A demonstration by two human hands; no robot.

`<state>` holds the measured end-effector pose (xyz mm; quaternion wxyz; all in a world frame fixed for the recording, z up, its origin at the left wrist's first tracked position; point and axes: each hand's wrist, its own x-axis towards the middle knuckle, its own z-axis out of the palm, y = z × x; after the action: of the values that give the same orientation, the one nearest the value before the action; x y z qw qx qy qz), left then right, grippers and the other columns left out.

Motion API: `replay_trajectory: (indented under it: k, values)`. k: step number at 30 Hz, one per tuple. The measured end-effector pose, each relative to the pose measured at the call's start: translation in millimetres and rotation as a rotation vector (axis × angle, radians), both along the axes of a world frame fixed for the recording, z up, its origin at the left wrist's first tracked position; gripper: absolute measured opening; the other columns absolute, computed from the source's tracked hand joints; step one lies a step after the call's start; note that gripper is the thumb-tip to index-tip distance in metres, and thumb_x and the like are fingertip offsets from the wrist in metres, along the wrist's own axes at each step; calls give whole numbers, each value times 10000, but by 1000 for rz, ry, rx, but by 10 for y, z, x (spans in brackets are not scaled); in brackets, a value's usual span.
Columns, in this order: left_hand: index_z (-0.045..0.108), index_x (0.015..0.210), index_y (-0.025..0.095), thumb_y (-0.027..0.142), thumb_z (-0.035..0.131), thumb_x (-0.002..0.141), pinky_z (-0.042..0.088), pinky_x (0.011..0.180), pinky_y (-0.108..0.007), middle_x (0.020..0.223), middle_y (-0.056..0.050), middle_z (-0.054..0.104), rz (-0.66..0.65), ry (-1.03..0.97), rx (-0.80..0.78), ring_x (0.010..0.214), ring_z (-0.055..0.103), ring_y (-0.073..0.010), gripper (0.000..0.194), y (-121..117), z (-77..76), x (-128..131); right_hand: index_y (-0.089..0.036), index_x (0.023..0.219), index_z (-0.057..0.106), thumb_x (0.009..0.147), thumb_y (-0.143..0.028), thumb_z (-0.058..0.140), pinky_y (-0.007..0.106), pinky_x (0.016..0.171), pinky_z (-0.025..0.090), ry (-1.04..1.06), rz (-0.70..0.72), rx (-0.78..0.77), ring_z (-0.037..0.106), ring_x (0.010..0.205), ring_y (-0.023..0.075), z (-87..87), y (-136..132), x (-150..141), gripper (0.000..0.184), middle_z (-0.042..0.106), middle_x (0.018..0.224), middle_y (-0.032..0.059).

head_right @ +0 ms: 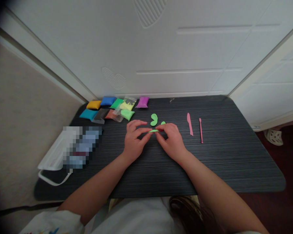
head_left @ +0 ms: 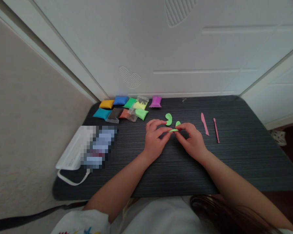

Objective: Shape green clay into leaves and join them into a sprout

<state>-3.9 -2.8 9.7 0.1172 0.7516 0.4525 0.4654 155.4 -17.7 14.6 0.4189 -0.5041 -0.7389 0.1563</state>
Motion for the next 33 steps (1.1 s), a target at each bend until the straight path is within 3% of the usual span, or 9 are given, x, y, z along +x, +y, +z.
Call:
replay_trajectory:
  k: [33]
  values:
    - [632, 818, 230, 268, 596, 725, 360, 912, -359, 982, -15, 562, -44, -41, -78, 1003, 446, -160, 107, -5, 11, 7, -214, 848, 552, 781, -238, 504, 337, 801, 410, -3, 40, -50, 542, 829, 168, 10, -2, 3, 85, 599, 810, 19]
